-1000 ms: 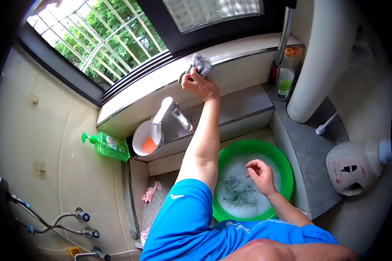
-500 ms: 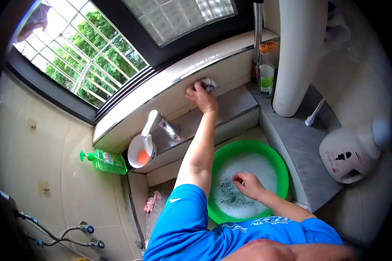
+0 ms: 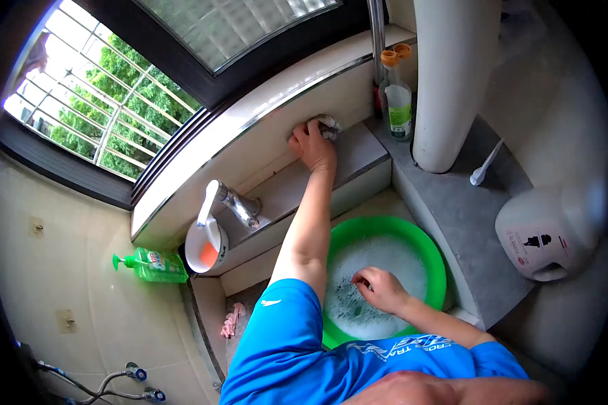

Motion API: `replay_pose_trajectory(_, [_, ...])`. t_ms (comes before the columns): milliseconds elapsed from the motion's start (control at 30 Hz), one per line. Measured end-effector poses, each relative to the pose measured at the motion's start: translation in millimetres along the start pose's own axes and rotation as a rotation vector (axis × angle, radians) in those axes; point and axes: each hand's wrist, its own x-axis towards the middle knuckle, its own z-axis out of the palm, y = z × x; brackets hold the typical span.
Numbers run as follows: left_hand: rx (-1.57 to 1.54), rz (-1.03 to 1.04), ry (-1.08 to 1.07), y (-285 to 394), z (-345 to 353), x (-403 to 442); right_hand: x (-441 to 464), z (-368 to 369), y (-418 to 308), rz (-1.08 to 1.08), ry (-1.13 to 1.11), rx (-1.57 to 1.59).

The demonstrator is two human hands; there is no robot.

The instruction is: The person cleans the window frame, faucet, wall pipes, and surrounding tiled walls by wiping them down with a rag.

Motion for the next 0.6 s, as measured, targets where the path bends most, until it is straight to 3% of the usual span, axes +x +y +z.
replay_pose_trajectory(100, [-0.035, 0.131, 0.042, 16.7, -16.7, 27.0, 3.5, -1.7, 0.5, -0.019, 0.019, -0.015])
replay_pose_trajectory(167, [-0.099, 0.277, 0.304, 35.9, -25.1, 59.0, 1.3, 0.8, 5.3, -0.058, 0.009, -0.041])
replay_pose_trajectory(267, [-0.094, 0.306, 0.346, 62.5, -22.6, 95.8, 1.9, -1.5, 1.2, 0.026, -0.023, 0.026])
replay_pose_trajectory(433, [0.068, 0.309, 0.290, 64.1, 5.6, 82.7, 0.6, -2.4, 2.6, 0.033, -0.018, 0.022])
replay_pose_trajectory(500, [0.205, 0.415, 0.464, 58.1, 18.8, 70.8, 0.1, -2.1, 2.0, 0.036, -0.016, 0.040])
replay_pose_trajectory(567, [0.189, 0.445, 0.432, 47.9, 26.5, 51.6, -0.3, 0.5, 2.8, -0.010, -0.020, 0.004])
replay_pose_trajectory(600, [0.197, 0.487, 0.297, 41.9, 27.8, 38.2, -1.1, 1.5, 2.9, -0.009, -0.019, 0.005])
